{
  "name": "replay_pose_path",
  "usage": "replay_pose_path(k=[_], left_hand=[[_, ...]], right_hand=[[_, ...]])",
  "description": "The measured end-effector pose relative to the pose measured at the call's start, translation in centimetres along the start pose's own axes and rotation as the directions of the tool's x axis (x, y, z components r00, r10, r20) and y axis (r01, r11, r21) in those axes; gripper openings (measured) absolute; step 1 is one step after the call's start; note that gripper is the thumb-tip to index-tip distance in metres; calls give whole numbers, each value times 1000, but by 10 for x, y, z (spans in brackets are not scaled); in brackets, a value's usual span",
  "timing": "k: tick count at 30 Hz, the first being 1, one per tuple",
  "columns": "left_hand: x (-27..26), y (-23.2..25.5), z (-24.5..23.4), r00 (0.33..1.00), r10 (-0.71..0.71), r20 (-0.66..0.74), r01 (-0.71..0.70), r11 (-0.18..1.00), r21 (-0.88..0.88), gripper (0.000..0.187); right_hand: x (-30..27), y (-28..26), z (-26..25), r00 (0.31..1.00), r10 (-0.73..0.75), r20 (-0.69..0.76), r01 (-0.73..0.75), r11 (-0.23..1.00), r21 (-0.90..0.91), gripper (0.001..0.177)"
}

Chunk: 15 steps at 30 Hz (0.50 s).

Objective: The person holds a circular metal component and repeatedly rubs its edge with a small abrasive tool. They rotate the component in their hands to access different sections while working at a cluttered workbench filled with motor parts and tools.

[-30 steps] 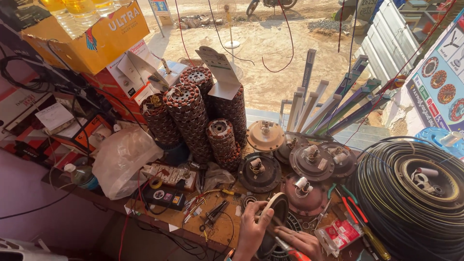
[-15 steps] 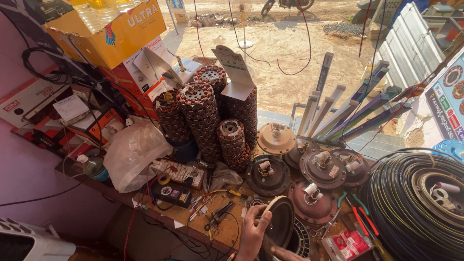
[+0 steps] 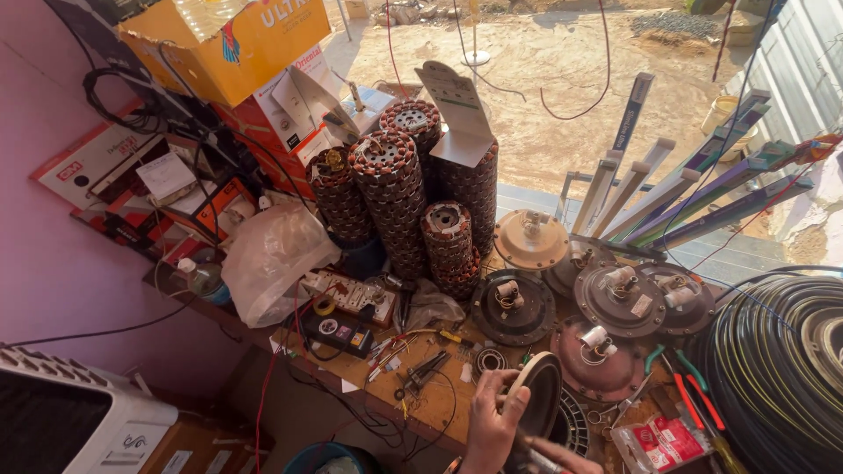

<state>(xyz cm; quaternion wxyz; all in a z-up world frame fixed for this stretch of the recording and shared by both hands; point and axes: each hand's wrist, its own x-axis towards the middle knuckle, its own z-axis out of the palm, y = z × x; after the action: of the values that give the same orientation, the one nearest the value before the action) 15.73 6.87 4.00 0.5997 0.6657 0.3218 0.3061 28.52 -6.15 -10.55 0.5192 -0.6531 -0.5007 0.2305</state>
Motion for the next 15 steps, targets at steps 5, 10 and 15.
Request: replay_pose_path(k=[5, 10, 15], left_hand=[[-11, 21, 1, 997, 50, 61, -55, 995, 89, 56], [-9, 27, 0, 998, 52, 39, -54, 997, 61, 54], [-8, 27, 4, 991, 133, 32, -136, 985, 104, 49]], right_hand=[[21, -23, -10, 860, -8, -511, -46, 995, -92, 37], [7, 10, -22, 912, 256, -320, -303, 947, -105, 40], [-18, 39, -3, 950, 297, -98, -278, 945, 175, 43]])
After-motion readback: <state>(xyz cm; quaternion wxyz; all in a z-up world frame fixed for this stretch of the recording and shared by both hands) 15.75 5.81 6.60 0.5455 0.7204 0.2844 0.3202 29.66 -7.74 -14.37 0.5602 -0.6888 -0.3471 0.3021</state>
